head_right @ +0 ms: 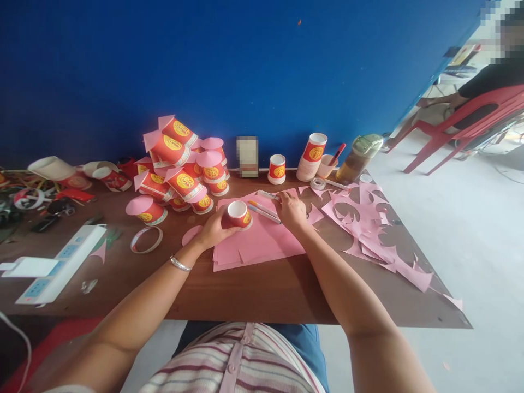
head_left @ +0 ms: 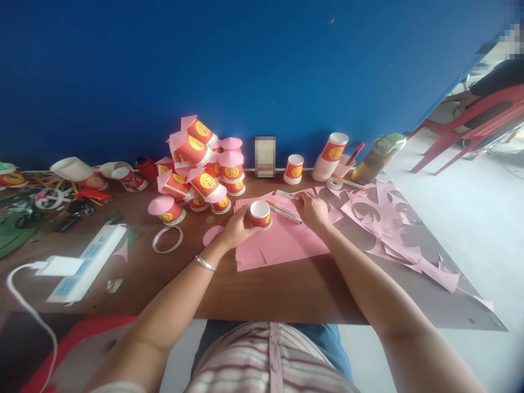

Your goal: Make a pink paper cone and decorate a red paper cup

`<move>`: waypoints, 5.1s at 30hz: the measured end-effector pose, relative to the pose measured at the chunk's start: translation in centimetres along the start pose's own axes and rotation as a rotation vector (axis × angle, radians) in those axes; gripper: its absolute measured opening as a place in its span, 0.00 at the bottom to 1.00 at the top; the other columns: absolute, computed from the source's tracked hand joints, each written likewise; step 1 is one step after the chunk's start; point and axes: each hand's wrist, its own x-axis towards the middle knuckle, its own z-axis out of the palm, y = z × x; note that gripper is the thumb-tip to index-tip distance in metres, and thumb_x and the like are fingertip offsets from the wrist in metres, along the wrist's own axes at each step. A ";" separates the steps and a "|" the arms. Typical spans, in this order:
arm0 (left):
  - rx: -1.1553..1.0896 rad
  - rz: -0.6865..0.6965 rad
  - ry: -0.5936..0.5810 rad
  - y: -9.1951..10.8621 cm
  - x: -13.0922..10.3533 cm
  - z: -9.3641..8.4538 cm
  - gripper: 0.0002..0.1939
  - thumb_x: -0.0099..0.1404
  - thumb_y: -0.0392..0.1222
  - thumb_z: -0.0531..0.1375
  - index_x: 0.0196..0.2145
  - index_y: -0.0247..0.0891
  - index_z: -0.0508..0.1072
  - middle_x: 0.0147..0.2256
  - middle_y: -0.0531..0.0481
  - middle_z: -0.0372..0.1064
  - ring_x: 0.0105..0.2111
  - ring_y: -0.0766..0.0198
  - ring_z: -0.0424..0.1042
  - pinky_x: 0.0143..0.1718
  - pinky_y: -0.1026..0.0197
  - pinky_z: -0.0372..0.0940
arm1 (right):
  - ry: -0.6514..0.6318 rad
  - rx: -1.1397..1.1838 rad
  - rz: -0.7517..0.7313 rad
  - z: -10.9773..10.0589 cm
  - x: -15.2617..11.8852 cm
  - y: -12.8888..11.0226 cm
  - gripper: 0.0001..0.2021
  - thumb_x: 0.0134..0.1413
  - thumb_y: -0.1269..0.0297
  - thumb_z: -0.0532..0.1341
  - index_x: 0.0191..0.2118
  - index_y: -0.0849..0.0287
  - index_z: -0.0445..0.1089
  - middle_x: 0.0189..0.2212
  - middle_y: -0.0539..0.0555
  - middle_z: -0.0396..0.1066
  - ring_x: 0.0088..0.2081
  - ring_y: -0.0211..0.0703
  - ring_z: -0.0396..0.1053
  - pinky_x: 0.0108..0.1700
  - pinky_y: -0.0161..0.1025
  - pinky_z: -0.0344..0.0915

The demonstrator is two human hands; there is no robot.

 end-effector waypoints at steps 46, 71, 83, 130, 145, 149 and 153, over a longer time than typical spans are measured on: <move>0.139 0.258 0.047 8.7 3.2 -3.5 0.13 0.71 0.48 0.62 0.48 0.42 0.79 0.41 0.47 0.79 0.36 0.64 0.76 0.38 0.62 0.71 | -0.162 1.302 -0.158 -3.3 -1.9 -4.0 0.23 0.52 0.43 0.71 0.42 0.58 0.78 0.27 0.49 0.72 0.29 0.38 0.68 0.32 0.38 0.71; 0.359 -0.073 -0.045 -0.9 1.6 -1.7 0.09 0.67 0.34 0.57 0.39 0.41 0.77 0.38 0.45 0.78 0.41 0.55 0.77 0.43 0.56 0.72 | 0.023 1.600 0.006 -5.3 -2.0 -4.9 0.17 0.52 0.48 0.71 0.35 0.55 0.72 0.24 0.46 0.61 0.26 0.36 0.60 0.31 0.39 0.67; -0.321 0.035 0.145 8.7 -0.3 -3.5 0.27 0.65 0.55 0.67 0.57 0.43 0.72 0.45 0.45 0.76 0.38 0.61 0.77 0.39 0.58 0.75 | -0.087 1.521 -0.058 -5.7 -3.8 -7.5 0.20 0.53 0.45 0.72 0.43 0.55 0.78 0.28 0.50 0.72 0.28 0.39 0.69 0.33 0.39 0.71; -0.202 0.349 0.241 11.6 0.8 -3.5 0.11 0.64 0.46 0.70 0.41 0.38 0.80 0.30 0.50 0.77 0.30 0.66 0.75 0.29 0.64 0.67 | -0.375 1.421 -0.148 -5.4 -5.2 -6.7 0.28 0.66 0.36 0.56 0.31 0.58 0.70 0.19 0.46 0.63 0.21 0.39 0.68 0.28 0.40 0.69; -0.306 0.258 0.170 11.0 0.9 -3.2 0.16 0.63 0.49 0.70 0.45 0.39 0.79 0.34 0.49 0.76 0.31 0.66 0.73 0.30 0.65 0.68 | -0.345 1.611 -0.111 -5.6 -5.2 -7.5 0.20 0.61 0.45 0.66 0.32 0.57 0.70 0.22 0.47 0.70 0.19 0.36 0.68 0.27 0.37 0.71; -0.388 0.196 0.128 9.3 0.3 -3.2 0.38 0.60 0.48 0.73 0.64 0.45 0.65 0.51 0.42 0.72 0.42 0.63 0.75 0.38 0.63 0.73 | -0.075 1.602 -0.037 -6.5 -4.1 -7.4 0.16 0.62 0.47 0.64 0.34 0.55 0.67 0.29 0.48 0.72 0.22 0.35 0.68 0.26 0.35 0.69; -0.210 0.071 0.177 5.8 -1.2 -2.1 0.43 0.59 0.50 0.73 0.66 0.46 0.59 0.58 0.38 0.67 0.52 0.56 0.73 0.52 0.53 0.73 | 0.065 1.648 0.032 -7.0 -2.7 -5.8 0.12 0.61 0.51 0.64 0.35 0.52 0.64 0.27 0.44 0.66 0.23 0.34 0.64 0.26 0.33 0.69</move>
